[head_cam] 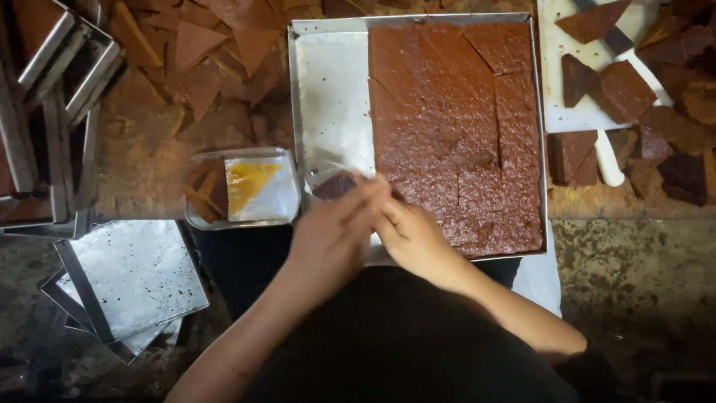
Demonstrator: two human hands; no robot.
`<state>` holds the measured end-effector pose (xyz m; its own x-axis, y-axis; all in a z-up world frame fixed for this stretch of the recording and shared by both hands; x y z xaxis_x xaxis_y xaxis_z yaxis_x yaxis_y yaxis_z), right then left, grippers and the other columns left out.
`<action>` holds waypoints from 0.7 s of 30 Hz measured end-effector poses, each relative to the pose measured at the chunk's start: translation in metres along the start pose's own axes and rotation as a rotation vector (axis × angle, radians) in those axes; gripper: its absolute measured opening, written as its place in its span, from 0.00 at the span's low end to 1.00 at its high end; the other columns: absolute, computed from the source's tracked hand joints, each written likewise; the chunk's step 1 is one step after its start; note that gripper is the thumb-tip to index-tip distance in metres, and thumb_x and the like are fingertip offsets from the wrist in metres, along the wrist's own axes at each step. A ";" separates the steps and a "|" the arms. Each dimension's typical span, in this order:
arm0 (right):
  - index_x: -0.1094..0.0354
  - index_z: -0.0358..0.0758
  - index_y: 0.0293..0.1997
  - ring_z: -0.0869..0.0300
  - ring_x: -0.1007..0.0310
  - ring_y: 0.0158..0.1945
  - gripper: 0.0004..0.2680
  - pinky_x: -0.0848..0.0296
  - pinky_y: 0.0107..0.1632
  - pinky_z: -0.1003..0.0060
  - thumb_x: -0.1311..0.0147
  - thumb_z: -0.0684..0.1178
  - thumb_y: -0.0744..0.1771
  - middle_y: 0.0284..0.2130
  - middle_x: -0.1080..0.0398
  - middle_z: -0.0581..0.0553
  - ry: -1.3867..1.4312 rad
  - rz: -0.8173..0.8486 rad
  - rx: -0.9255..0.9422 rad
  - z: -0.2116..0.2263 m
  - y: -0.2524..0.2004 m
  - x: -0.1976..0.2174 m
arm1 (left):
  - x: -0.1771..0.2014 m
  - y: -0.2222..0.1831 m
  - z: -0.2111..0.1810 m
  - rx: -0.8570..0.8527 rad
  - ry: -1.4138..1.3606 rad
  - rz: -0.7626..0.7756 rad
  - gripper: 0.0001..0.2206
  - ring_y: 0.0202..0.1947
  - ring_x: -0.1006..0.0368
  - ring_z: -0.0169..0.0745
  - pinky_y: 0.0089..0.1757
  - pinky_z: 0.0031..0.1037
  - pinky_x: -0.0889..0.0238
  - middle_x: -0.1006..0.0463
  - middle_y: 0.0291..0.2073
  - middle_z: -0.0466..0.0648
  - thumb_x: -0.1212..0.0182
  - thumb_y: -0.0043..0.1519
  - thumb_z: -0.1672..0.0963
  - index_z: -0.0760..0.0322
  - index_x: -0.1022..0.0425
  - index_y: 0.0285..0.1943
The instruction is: Break large baked sheets into smaller irregular pieces and clear the trays
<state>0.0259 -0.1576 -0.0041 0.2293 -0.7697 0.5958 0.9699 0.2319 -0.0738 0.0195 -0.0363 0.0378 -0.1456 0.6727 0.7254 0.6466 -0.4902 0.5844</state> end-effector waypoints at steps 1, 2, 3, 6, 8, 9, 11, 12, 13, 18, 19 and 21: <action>0.33 0.43 0.62 0.42 0.26 0.52 0.14 0.28 0.50 0.49 0.57 0.42 0.70 0.47 0.26 0.34 0.212 -0.009 0.068 0.007 -0.001 0.000 | -0.022 -0.015 -0.005 0.018 -0.016 0.104 0.14 0.32 0.22 0.51 0.30 0.36 0.31 0.20 0.47 0.51 0.43 0.58 0.60 0.67 0.20 0.52; 0.40 0.39 0.71 0.45 0.30 0.63 0.18 0.31 0.62 0.52 0.64 0.39 0.71 0.63 0.32 0.33 0.425 -0.020 0.138 0.015 -0.001 0.002 | -0.043 -0.031 -0.010 0.034 -0.030 0.207 0.14 0.27 0.23 0.49 0.27 0.37 0.34 0.20 0.44 0.48 0.42 0.57 0.58 0.64 0.19 0.51; 0.40 0.39 0.71 0.45 0.30 0.63 0.18 0.31 0.62 0.52 0.64 0.39 0.71 0.63 0.32 0.33 0.425 -0.022 0.138 0.020 0.002 0.013 | -0.042 -0.029 -0.012 0.032 -0.031 0.208 0.14 0.27 0.23 0.49 0.27 0.37 0.34 0.20 0.44 0.48 0.42 0.57 0.58 0.64 0.19 0.51; 0.34 0.44 0.64 0.43 0.27 0.57 0.17 0.29 0.58 0.49 0.61 0.38 0.69 0.55 0.27 0.35 0.184 0.073 -0.009 0.023 0.010 0.038 | -0.038 -0.026 0.002 0.166 -0.217 0.387 0.26 0.43 0.19 0.45 0.41 0.33 0.26 0.26 0.60 0.45 0.43 0.57 0.59 0.57 0.30 0.68; 0.24 0.51 0.54 0.38 0.22 0.49 0.17 0.26 0.53 0.43 0.58 0.37 0.66 0.42 0.19 0.39 -0.183 0.216 -0.228 0.011 0.013 0.053 | -0.022 -0.025 0.046 0.467 -0.287 0.424 0.15 0.51 0.25 0.72 0.51 0.51 0.32 0.20 0.45 0.65 0.47 0.64 0.60 0.67 0.24 0.59; 0.24 0.51 0.54 0.38 0.22 0.49 0.17 0.26 0.53 0.43 0.58 0.37 0.66 0.42 0.19 0.39 -0.181 0.220 -0.236 0.008 0.013 0.055 | -0.021 -0.032 0.062 0.470 -0.292 0.430 0.15 0.51 0.25 0.72 0.51 0.51 0.32 0.20 0.45 0.65 0.47 0.64 0.60 0.67 0.24 0.59; 0.45 0.35 0.73 0.40 0.38 0.68 0.23 0.40 0.70 0.44 0.54 0.30 0.68 0.66 0.37 0.31 -0.125 -0.233 0.273 0.035 0.013 0.086 | 0.005 -0.038 0.099 0.454 0.032 0.123 0.15 0.44 0.23 0.63 0.47 0.42 0.31 0.22 0.41 0.57 0.28 0.59 0.59 0.67 0.27 0.51; 0.45 0.35 0.73 0.40 0.38 0.68 0.23 0.40 0.70 0.44 0.54 0.30 0.68 0.66 0.37 0.31 -0.125 -0.232 0.268 0.027 0.017 0.087 | 0.005 -0.046 0.101 0.455 0.029 0.126 0.15 0.44 0.23 0.63 0.47 0.42 0.31 0.22 0.41 0.57 0.28 0.59 0.59 0.67 0.27 0.51; 0.38 0.41 0.70 0.40 0.36 0.68 0.20 0.39 0.67 0.43 0.47 0.39 0.67 0.65 0.34 0.36 -0.251 -0.142 0.289 0.021 0.021 0.081 | -0.005 -0.060 0.110 0.574 0.012 0.314 0.10 0.39 0.22 0.66 0.41 0.47 0.31 0.21 0.35 0.58 0.35 0.61 0.60 0.64 0.29 0.49; 0.63 0.46 0.80 0.41 0.66 0.78 0.50 0.63 0.74 0.45 0.23 0.54 0.53 0.76 0.60 0.35 -0.513 0.416 -0.076 -0.048 0.039 0.032 | 0.004 -0.075 0.119 0.824 0.084 0.395 0.09 0.36 0.19 0.57 0.39 0.43 0.30 0.19 0.28 0.48 0.34 0.63 0.50 0.51 0.28 0.42; 0.62 0.43 0.80 0.39 0.66 0.78 0.50 0.63 0.75 0.45 0.23 0.55 0.53 0.76 0.59 0.33 -0.508 0.393 -0.015 -0.057 0.040 0.028 | 0.011 -0.069 0.115 0.835 0.024 0.353 0.07 0.36 0.19 0.54 0.39 0.41 0.29 0.18 0.29 0.48 0.35 0.65 0.50 0.51 0.24 0.42; 0.61 0.40 0.79 0.37 0.65 0.78 0.49 0.64 0.75 0.44 0.24 0.56 0.53 0.76 0.58 0.30 -0.512 0.373 0.048 -0.077 0.032 0.015 | 0.014 -0.066 0.114 0.847 -0.042 0.303 0.05 0.36 0.19 0.51 0.39 0.38 0.28 0.17 0.31 0.47 0.37 0.66 0.51 0.51 0.20 0.43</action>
<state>0.0670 -0.2077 -0.0596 0.4714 -0.2530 0.8448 0.8249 0.4653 -0.3210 0.0601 0.0683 -0.0318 0.1375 0.6087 0.7814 0.9905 -0.0878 -0.1058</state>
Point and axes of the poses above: each hand's wrist, its own y-axis towards the middle knuckle, its own x-axis out of the back of the hand, z = x × y, the point moved 6 cm from there along y, towards the middle knuckle
